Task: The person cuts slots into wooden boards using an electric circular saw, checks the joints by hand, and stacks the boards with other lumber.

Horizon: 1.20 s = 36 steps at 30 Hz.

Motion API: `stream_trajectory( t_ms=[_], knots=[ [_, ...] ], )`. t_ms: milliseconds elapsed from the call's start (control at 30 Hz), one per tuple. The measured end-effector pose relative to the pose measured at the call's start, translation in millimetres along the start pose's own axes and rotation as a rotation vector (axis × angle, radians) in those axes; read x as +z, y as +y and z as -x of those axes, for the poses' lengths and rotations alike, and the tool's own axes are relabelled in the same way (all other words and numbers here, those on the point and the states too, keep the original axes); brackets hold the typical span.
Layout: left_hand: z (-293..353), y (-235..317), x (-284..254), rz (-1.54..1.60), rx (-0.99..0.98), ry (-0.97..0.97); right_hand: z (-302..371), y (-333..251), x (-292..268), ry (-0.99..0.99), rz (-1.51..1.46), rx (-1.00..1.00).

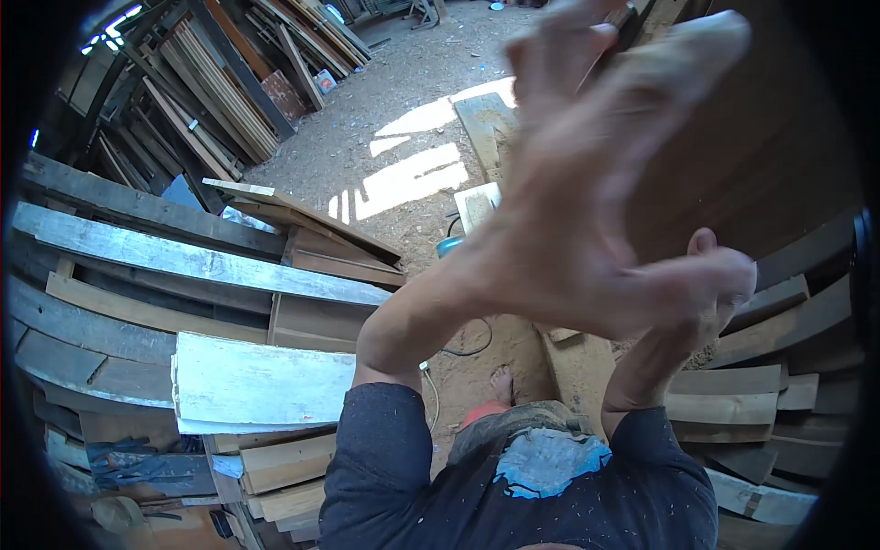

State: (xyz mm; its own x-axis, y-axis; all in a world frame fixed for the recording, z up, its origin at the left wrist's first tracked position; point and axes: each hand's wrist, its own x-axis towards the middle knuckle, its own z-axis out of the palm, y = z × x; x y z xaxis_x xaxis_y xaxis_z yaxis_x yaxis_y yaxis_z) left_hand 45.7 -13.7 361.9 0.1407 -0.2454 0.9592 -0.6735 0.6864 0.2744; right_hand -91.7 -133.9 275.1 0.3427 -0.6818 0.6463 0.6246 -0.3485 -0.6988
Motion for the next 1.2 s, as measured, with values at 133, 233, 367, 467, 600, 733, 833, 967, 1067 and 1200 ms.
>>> stream_trajectory(
  t_ms=[133,233,367,467,600,733,833,967,1067,1200],
  knots=[
    [85.8,20.7,-88.7,-0.141,-0.252,0.225,25.5,-28.1,-71.2,0.046,0.074,0.061],
    [223.9,26.5,-149.7,-0.134,-0.836,0.458,44.3,-33.7,-97.0,-0.013,0.142,0.109],
    [438.4,29.0,-159.7,-0.33,-1.493,0.192,63.3,-19.2,-106.6,0.035,0.263,0.178],
    [526.9,9.7,-137.0,-0.133,-1.759,0.215,82.0,9.0,-118.0,0.113,0.357,0.211],
    [579.8,-55.7,-141.1,-0.073,-1.914,0.314,86.1,28.4,-123.3,0.153,0.436,0.135],
    [610.8,-148.0,-149.3,-0.187,-1.82,0.388,87.4,33.9,-143.5,0.167,0.561,0.185],
    [632.5,-211.9,-155.9,-0.073,-1.84,0.453,102.7,31.9,-160.5,0.213,0.601,0.216],
    [646.5,-281.6,-156.6,0.261,-1.916,0.709,126.7,24.7,-176.2,0.273,0.842,0.187],
    [683.6,-307.6,-163.2,0.451,-1.581,0.652,134.2,20.6,-175.8,0.392,0.69,0.233],
    [695.8,-333.2,-156.8,0.77,-1.588,0.812,136.4,8.1,-171.1,0.392,0.579,0.225]
  ],
)
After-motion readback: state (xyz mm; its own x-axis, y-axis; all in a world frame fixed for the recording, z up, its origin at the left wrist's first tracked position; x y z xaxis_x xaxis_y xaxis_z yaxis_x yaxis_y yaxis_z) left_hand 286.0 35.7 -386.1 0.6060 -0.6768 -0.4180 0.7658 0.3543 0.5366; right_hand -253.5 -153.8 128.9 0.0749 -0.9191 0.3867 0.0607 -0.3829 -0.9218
